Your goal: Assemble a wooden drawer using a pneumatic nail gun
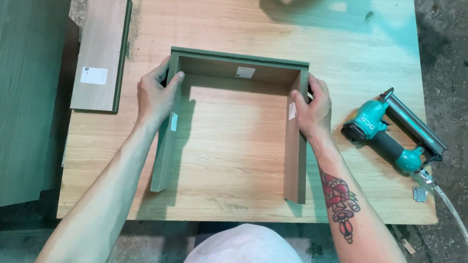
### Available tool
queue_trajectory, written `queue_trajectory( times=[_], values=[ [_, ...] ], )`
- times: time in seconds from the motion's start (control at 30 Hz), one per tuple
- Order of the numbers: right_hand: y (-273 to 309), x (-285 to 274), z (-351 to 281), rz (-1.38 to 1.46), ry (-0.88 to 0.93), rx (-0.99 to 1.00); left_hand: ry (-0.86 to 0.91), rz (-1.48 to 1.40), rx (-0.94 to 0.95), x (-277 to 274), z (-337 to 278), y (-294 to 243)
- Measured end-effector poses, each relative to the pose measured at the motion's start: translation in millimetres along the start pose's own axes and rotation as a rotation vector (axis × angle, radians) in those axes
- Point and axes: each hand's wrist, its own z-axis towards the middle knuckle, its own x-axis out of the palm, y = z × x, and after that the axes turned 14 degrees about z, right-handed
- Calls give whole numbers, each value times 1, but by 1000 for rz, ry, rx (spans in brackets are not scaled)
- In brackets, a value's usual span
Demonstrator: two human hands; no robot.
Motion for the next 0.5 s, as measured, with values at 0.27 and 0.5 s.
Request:
queue_trajectory(
  times=[0.27, 0.5],
  values=[
    [-15, 1, 1, 83, -81, -31, -72, -61, 35, -10, -10, -19],
    [-14, 0, 2, 132, -37, 1, -94, -64, 102, -5, -5, -14]
  ],
)
